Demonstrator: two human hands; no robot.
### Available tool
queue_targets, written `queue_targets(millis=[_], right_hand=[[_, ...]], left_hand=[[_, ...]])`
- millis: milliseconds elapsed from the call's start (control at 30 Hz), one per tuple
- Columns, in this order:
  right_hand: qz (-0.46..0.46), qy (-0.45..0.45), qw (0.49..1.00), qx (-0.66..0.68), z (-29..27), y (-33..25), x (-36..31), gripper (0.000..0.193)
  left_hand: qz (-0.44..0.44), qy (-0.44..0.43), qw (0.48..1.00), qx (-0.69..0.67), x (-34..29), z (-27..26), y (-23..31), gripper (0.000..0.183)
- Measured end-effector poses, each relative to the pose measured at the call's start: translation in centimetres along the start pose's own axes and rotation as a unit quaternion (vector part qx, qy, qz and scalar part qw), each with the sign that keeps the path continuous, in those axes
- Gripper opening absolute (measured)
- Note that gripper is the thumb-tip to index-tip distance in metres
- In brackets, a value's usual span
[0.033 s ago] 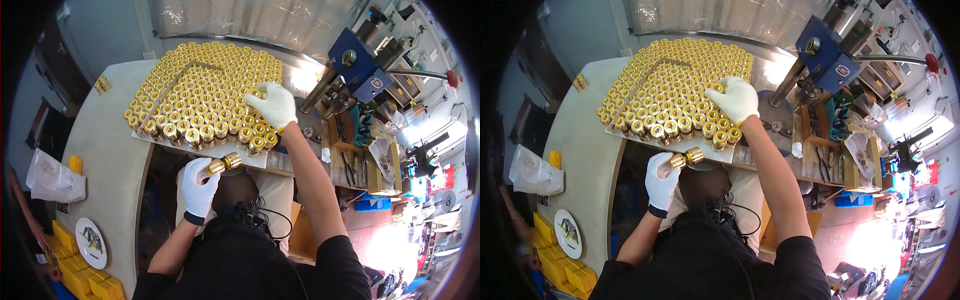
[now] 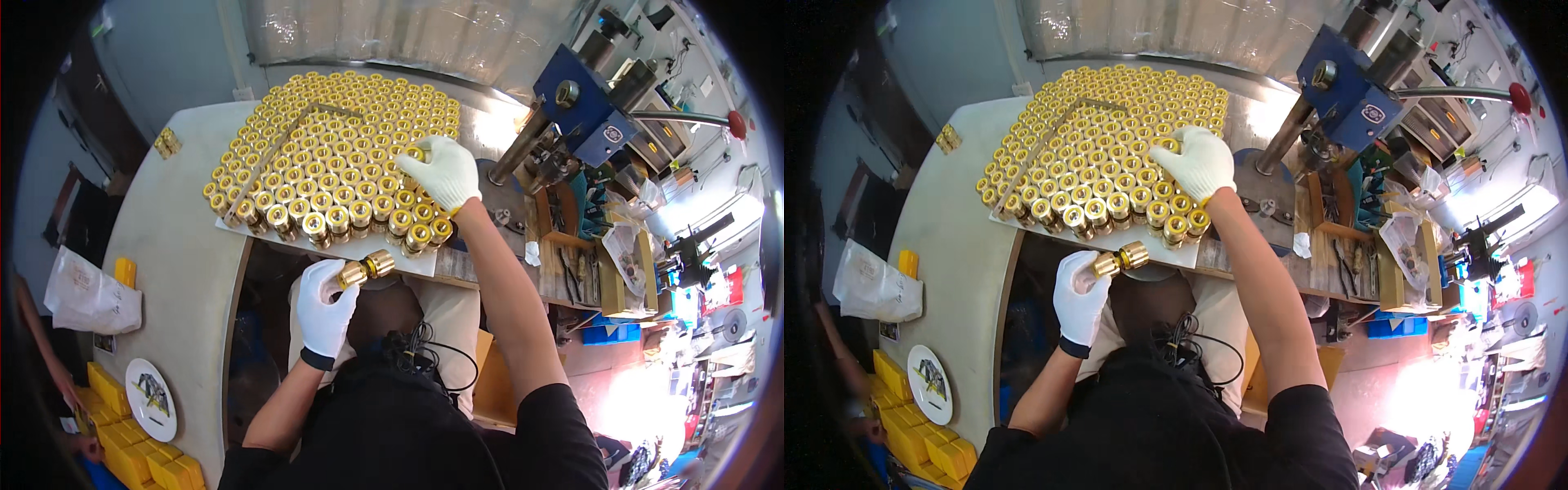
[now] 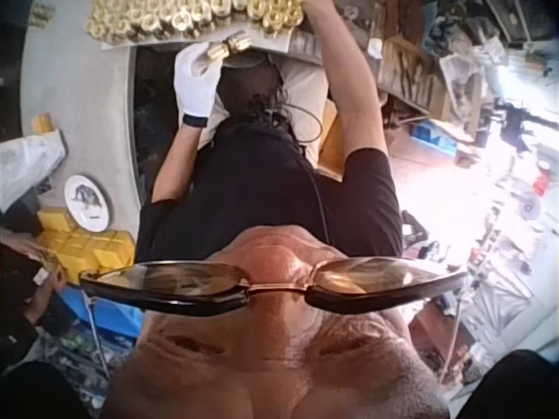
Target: Using a manual hand press to assemble or join small metal cylinders.
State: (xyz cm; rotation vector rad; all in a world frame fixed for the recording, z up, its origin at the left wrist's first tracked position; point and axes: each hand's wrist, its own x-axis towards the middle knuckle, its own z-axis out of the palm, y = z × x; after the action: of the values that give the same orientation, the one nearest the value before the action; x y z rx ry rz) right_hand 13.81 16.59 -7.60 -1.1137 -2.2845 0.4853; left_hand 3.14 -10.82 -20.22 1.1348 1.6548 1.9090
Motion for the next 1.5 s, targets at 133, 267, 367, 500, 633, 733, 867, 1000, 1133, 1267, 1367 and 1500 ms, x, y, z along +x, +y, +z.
queue_targets(millis=[133, 267, 367, 500, 633, 733, 867, 1000, 1133, 1267, 1367, 1500], right_hand=[[-0.021, 0.063, 0.997, 0.031, -1.4, 0.9, -2.9, 0.055], [0.053, 0.113, 0.973, 0.193, -2.5, 4.9, -11.4, 0.026], [0.138, 0.127, 0.943, 0.274, -1.3, 11.6, -17.6, 0.033], [0.166, 0.163, 0.929, 0.288, 0.9, 17.9, -21.6, 0.034], [0.23, 0.184, 0.861, 0.414, 0.2, 16.8, -21.1, 0.034], [0.208, 0.166, 0.881, 0.39, 0.5, 17.7, -21.7, 0.035], [0.197, 0.159, 0.892, 0.375, -0.4, 16.8, -21.8, 0.035], [0.212, 0.151, 0.886, 0.385, -0.5, 16.9, -21.9, 0.034], [0.217, 0.149, 0.883, 0.388, 0.3, 18.0, -22.0, 0.035], [0.223, 0.131, 0.854, 0.451, -0.6, 17.1, -22.1, 0.035], [0.268, 0.146, 0.827, 0.472, -3.2, 16.4, -21.8, 0.027], [0.034, 0.363, 0.916, 0.17, -16.5, 11.9, -18.1, 0.012]], left_hand=[[0.002, -0.019, 1.0, 0.005, 1.0, 0.7, 2.3, 0.047], [0.022, -0.059, 0.998, -0.007, 3.0, 2.6, 3.4, 0.047], [0.121, -0.068, 0.984, 0.107, 5.6, 6.3, 4.3, 0.039], [0.19, -0.107, 0.967, 0.13, 8.7, 12.9, 5.1, 0.037], [0.207, -0.142, 0.954, 0.164, 11.3, 19.5, 3.1, 0.034], [0.236, -0.167, 0.939, 0.184, 13.2, 22.9, 1.7, 0.033], [0.223, -0.197, 0.931, 0.213, 14.8, 25.9, 2.1, 0.035], [0.215, -0.243, 0.919, 0.226, 15.0, 28.4, 4.7, 0.046], [0.292, -0.191, 0.908, 0.231, 13.7, 27.4, 3.8, 0.076], [0.152, -0.32, 0.932, 0.077, 7.6, 19.0, 3.7, 0.057], [0.101, -0.332, 0.929, 0.132, 2.9, 11.1, 2.3, 0.044], [-0.077, -0.261, 0.953, 0.129, -1.1, -0.7, -0.9, 0.028]])
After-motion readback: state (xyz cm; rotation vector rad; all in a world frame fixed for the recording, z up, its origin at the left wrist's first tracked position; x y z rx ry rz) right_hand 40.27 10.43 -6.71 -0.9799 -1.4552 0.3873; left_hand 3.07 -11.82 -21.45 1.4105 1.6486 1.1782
